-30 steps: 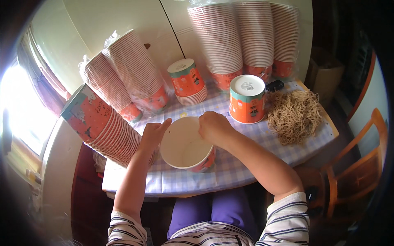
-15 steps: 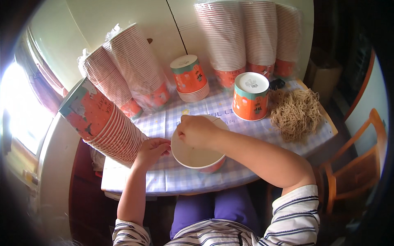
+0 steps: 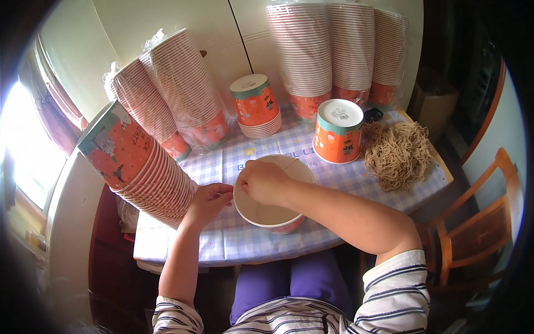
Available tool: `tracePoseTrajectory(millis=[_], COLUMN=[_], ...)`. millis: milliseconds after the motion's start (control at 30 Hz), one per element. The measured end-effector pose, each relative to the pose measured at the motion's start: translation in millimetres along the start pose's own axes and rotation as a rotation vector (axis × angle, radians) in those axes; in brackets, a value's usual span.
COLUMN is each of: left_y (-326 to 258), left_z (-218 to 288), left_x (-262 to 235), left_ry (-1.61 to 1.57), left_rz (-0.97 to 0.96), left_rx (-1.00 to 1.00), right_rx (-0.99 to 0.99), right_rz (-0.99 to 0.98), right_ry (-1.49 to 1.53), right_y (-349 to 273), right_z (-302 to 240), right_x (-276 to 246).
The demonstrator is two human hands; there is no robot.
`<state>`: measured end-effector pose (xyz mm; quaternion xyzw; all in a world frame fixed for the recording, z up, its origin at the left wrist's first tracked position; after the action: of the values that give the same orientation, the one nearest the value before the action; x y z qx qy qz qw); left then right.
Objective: Attach strings to the pre-punched holes of paper buckets for packaging.
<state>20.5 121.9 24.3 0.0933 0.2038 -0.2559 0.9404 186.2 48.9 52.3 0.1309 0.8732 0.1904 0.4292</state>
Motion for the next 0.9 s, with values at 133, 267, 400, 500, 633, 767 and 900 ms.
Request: tracePoseTrajectory(millis=[133, 267, 400, 500, 633, 767, 900], left_y=[2, 2, 0, -1, -3, -6, -20], left_z=[-1, 6, 17, 22, 31, 13, -12], left_x=[2, 2, 5, 3, 2, -1, -6], left_ry=[0.003, 0.049, 0.076, 0.138, 0.292, 0.267, -0.122], left_rz=[0.004, -0.009, -0.009, 0.008, 0.009, 0.003, -0.193], left_rx=[0.011, 0.037, 0.064, 0.087, 0.130, 0.110, -0.093], right_rx=[-0.034, -0.025, -0.035, -0.053, -0.008, 0.136, 0.058], right_rz=[0.041, 0.053, 0.032, 0.042, -0.014, -0.166, -0.288], right_ry=[0.002, -0.020, -0.015, -0.029, 0.006, 0.135, -0.096], right_y=[0, 1, 2, 3, 4, -2, -31], right_z=[5, 4, 2, 0, 1, -3, -32], right_x=[7, 8, 6, 9, 9, 0, -25])
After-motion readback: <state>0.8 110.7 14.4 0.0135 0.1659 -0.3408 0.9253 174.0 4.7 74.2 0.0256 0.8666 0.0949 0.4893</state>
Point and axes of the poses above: each hand's wrist, its own y-axis towards the middle knuckle, its own x-axis out of the palm, z = x × y, the point moved 3 cm from there along y, towards the middle knuckle, and after that the axes turned 15 degrees about z, right-handed, at the moved point
